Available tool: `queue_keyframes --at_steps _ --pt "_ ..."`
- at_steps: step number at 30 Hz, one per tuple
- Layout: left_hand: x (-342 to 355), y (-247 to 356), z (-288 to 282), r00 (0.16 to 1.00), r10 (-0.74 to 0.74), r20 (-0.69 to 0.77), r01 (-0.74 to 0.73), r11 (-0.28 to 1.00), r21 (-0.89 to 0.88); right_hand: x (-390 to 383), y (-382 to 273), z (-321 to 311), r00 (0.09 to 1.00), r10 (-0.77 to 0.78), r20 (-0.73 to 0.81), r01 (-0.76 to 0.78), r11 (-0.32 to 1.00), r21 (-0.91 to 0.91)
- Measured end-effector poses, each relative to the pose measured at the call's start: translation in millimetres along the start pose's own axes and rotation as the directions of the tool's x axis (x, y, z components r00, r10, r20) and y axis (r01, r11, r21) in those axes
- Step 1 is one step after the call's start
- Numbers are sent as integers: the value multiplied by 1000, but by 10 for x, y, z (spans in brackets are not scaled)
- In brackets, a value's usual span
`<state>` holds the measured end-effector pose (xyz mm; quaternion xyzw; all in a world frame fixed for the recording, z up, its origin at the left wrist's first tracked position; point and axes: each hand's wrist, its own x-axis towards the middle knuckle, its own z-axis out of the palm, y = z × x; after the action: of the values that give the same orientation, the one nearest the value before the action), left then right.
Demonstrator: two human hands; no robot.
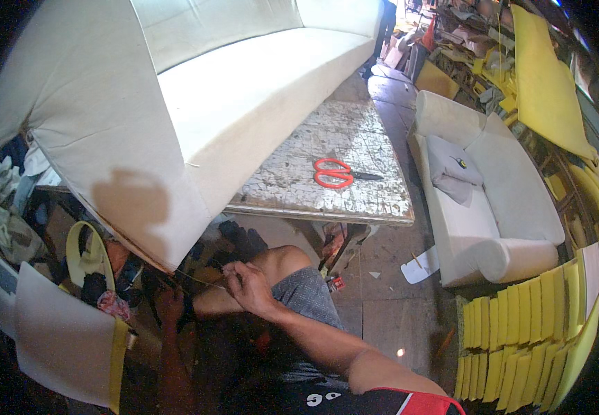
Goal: The person hand-sews a white fabric cover onto a piece of furniture using a needle and thread. They repeatedly insert the needle through the fabric, pull the thread, and tighten the seam to secure the cover in place.
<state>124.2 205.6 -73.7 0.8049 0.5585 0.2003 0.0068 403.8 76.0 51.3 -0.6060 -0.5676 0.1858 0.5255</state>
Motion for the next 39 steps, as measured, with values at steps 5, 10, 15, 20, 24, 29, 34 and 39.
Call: queue_keyframes --at_steps 5,10,15,20,24,29,34,39 --pt "13 24 -93 997 -12 73 11 1000 16 -7 -2 21 1000 -9 -15 9 1000 -11" --pt "-19 12 -85 999 -44 15 44 999 -21 -5 -24 26 1000 -23 -13 23 1000 -10" --pt "-13 -17 -43 999 33 -41 -35 998 -49 -12 3 33 1000 6 -14 -7 1000 -17" --pt "-30 -70 8 992 66 -106 -69 997 -29 -12 4 31 1000 8 -16 -8 1000 -18" --pt "-4 30 -51 998 6 -62 -9 999 -48 -4 -28 -2 1000 19 0 -19 999 -37" --pt "3 30 -99 1000 -9 24 9 1000 26 -9 67 57 997 -57 -54 56 998 -15" --pt "-22 -83 14 1000 0 -24 1 1000 20 -5 8 63 999 33 -11 -33 999 16" --pt "-2 -24 -6 1000 4 14 -5 999 37 -5 5 26 1000 17 -16 -16 1000 18"
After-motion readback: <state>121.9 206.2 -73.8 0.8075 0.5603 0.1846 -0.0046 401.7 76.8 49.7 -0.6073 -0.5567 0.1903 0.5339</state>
